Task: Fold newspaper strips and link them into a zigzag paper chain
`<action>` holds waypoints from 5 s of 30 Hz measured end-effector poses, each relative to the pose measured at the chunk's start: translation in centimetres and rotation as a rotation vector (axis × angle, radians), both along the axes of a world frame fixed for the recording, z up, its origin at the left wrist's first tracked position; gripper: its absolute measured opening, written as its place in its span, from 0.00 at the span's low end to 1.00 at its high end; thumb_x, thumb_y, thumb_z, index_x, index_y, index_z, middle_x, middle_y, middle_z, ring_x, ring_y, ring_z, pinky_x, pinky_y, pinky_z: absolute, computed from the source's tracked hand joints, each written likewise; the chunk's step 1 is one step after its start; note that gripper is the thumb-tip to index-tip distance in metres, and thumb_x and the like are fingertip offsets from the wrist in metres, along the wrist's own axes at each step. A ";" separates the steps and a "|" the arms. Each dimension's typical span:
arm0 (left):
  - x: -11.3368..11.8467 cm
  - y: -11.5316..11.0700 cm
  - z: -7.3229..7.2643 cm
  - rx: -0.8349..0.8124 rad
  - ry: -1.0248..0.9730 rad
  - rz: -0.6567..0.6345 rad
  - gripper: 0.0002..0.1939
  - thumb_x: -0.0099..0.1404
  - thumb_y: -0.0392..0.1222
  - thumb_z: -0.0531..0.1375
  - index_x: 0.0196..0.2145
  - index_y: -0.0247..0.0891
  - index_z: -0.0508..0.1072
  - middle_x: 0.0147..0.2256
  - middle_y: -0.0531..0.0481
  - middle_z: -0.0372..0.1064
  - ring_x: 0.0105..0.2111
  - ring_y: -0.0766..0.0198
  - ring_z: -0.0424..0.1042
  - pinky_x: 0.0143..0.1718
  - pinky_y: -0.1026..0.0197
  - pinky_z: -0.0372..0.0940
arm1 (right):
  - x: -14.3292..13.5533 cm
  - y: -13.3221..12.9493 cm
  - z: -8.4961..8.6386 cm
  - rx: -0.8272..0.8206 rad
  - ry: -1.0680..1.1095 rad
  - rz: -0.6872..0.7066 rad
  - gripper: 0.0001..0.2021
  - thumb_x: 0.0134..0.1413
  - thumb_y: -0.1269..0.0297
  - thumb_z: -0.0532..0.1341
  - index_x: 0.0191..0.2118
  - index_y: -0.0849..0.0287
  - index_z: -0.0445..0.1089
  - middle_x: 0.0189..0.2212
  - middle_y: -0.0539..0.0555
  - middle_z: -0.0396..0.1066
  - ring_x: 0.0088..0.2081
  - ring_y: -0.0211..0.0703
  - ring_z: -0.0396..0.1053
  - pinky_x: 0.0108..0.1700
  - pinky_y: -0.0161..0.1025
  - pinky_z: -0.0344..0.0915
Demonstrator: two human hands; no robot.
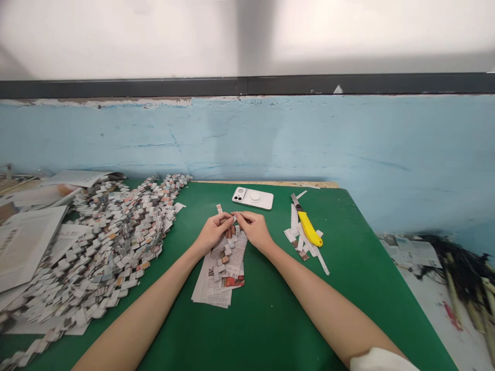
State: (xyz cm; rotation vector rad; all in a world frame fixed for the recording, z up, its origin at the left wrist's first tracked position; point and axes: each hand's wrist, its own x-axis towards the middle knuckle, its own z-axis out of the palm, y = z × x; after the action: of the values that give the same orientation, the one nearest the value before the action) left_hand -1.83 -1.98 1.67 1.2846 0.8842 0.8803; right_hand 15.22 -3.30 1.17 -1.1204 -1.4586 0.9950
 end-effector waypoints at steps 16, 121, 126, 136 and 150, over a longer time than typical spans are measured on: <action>0.1 -0.1 0.3 0.003 0.010 0.007 0.21 0.64 0.58 0.64 0.38 0.34 0.73 0.23 0.50 0.72 0.20 0.67 0.66 0.25 0.64 0.62 | 0.0 0.0 -0.1 -0.002 -0.009 -0.016 0.21 0.63 0.51 0.60 0.43 0.64 0.82 0.26 0.53 0.72 0.25 0.38 0.61 0.27 0.35 0.57; 0.0 0.1 -0.9 0.029 0.032 0.053 0.19 0.60 0.53 0.69 0.38 0.33 0.75 0.27 0.46 0.76 0.23 0.66 0.69 0.27 0.63 0.64 | -0.5 -0.2 -0.7 -0.001 0.040 -0.123 0.18 0.57 0.48 0.64 0.34 0.61 0.76 0.23 0.52 0.72 0.22 0.38 0.66 0.24 0.35 0.62; -0.1 0.2 -1.1 0.034 0.021 0.056 0.19 0.60 0.54 0.69 0.36 0.34 0.74 0.27 0.46 0.76 0.23 0.66 0.69 0.27 0.63 0.64 | -0.5 -0.1 -0.8 0.020 0.019 -0.127 0.18 0.58 0.48 0.64 0.35 0.61 0.76 0.25 0.53 0.74 0.23 0.39 0.67 0.25 0.35 0.63; 0.2 -0.2 -0.1 0.024 -0.008 0.069 0.18 0.63 0.54 0.66 0.33 0.34 0.73 0.25 0.48 0.74 0.22 0.66 0.68 0.27 0.63 0.63 | -0.6 -0.8 -0.1 0.171 -0.076 -0.115 0.15 0.61 0.53 0.63 0.35 0.60 0.79 0.24 0.53 0.74 0.23 0.40 0.68 0.28 0.37 0.65; 0.1 0.0 -0.4 -0.029 -0.072 0.124 0.21 0.57 0.55 0.70 0.33 0.37 0.66 0.23 0.50 0.73 0.19 0.66 0.68 0.25 0.64 0.62 | -0.3 -0.6 0.0 0.114 -0.064 -0.045 0.17 0.61 0.49 0.64 0.38 0.58 0.80 0.26 0.54 0.74 0.25 0.41 0.66 0.28 0.38 0.62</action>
State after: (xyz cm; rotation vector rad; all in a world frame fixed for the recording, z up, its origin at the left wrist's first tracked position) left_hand -1.76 -2.00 1.25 1.1751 0.9237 1.0015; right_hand 14.89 -3.92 1.15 -1.1057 -1.5154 0.8408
